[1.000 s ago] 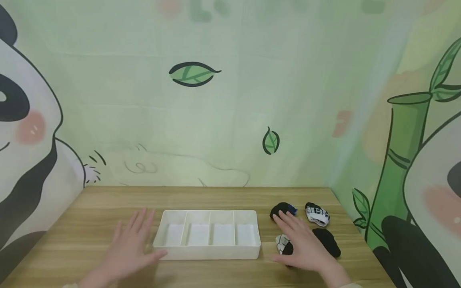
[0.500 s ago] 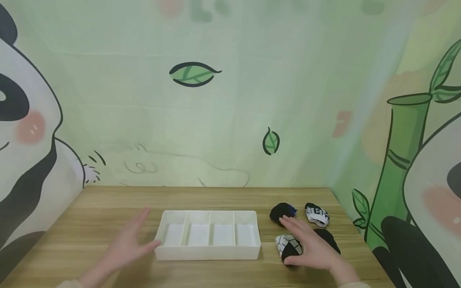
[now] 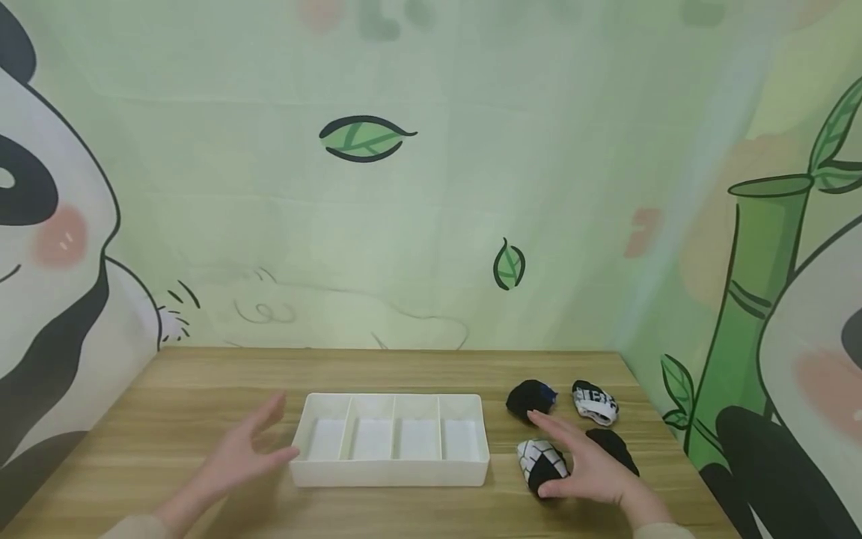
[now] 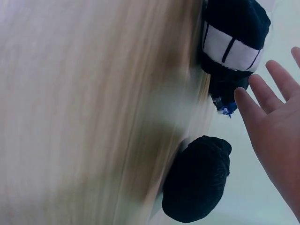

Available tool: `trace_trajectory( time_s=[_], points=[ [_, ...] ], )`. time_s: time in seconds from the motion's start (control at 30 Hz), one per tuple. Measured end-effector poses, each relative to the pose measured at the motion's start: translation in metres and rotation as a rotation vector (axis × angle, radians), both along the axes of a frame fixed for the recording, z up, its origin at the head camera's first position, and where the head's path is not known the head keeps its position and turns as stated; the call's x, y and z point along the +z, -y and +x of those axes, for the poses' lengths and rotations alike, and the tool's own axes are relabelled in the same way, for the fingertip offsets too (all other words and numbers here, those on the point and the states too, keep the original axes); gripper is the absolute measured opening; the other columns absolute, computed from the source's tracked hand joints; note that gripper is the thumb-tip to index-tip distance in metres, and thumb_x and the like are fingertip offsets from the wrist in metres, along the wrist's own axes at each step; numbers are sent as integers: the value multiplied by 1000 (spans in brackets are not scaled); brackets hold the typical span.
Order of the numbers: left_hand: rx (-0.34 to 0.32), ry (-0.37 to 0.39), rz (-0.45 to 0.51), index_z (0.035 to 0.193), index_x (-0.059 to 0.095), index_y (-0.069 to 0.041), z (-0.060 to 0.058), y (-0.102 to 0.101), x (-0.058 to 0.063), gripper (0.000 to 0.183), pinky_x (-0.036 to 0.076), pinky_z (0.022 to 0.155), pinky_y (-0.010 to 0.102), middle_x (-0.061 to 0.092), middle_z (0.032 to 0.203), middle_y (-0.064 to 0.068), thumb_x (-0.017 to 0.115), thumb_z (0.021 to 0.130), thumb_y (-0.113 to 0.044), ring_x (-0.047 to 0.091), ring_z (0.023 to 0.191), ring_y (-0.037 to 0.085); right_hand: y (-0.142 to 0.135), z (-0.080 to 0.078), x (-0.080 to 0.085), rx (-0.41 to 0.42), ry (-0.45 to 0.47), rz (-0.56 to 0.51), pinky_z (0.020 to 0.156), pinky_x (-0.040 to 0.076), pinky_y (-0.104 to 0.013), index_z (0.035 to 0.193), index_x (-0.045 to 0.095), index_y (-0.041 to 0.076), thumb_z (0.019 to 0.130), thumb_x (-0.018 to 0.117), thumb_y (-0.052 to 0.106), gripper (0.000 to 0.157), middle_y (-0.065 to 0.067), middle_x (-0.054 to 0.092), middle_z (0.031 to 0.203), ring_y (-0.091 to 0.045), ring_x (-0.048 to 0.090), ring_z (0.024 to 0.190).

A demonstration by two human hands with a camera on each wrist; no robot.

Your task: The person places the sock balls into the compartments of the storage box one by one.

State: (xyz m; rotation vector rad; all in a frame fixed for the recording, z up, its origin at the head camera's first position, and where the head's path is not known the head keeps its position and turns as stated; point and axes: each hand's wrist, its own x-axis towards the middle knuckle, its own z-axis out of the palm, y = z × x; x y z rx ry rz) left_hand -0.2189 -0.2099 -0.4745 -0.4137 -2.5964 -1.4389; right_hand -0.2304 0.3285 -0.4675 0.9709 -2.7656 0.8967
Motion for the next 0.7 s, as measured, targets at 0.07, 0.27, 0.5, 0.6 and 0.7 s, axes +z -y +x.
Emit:
trace_trajectory(
  time_s=[0.07, 0.27, 0.5, 0.6, 0.7],
  points=[
    [-19, 22, 44, 152, 33, 2, -2, 1, 0, 93, 52, 92, 49, 38, 151, 25, 85, 79, -24, 45, 130, 47, -1, -1, -2, 3, 13, -5, 95, 43, -60, 154, 36, 15, 69, 89, 29, 100, -15, 42, 152, -37, 39, 135],
    [-65, 77, 151, 150, 34, 4, -7, 3, 1, 88, 51, 94, 47, 40, 148, 30, 83, 80, -14, 45, 130, 47, -4, -5, -9, 6, 28, 10, 97, 44, -53, 153, 38, 13, 70, 88, 29, 99, -17, 44, 150, -38, 41, 134],
    [-124, 98, 200, 149, 33, 8, -10, 3, -1, 83, 48, 97, 53, 40, 144, 36, 80, 82, -8, 45, 128, 51, -7, -7, -13, 21, 48, 8, 100, 44, -39, 151, 41, 11, 71, 88, 29, 94, -18, 45, 149, -18, 39, 136],
    [-148, 95, 197, 149, 33, 9, -12, 3, -3, 81, 47, 97, 53, 39, 145, 36, 79, 83, -7, 45, 128, 51, -7, -7, -14, 24, 62, 26, 100, 44, -45, 151, 41, 11, 72, 87, 30, 93, -15, 46, 149, -22, 41, 136],
    [-162, 98, 185, 148, 33, 10, -13, 4, -4, 80, 48, 97, 52, 38, 146, 35, 78, 84, -8, 46, 128, 50, -7, -7, -15, 34, 69, 36, 98, 44, -51, 151, 41, 12, 72, 87, 30, 93, -13, 47, 149, -26, 42, 135]
  ],
)
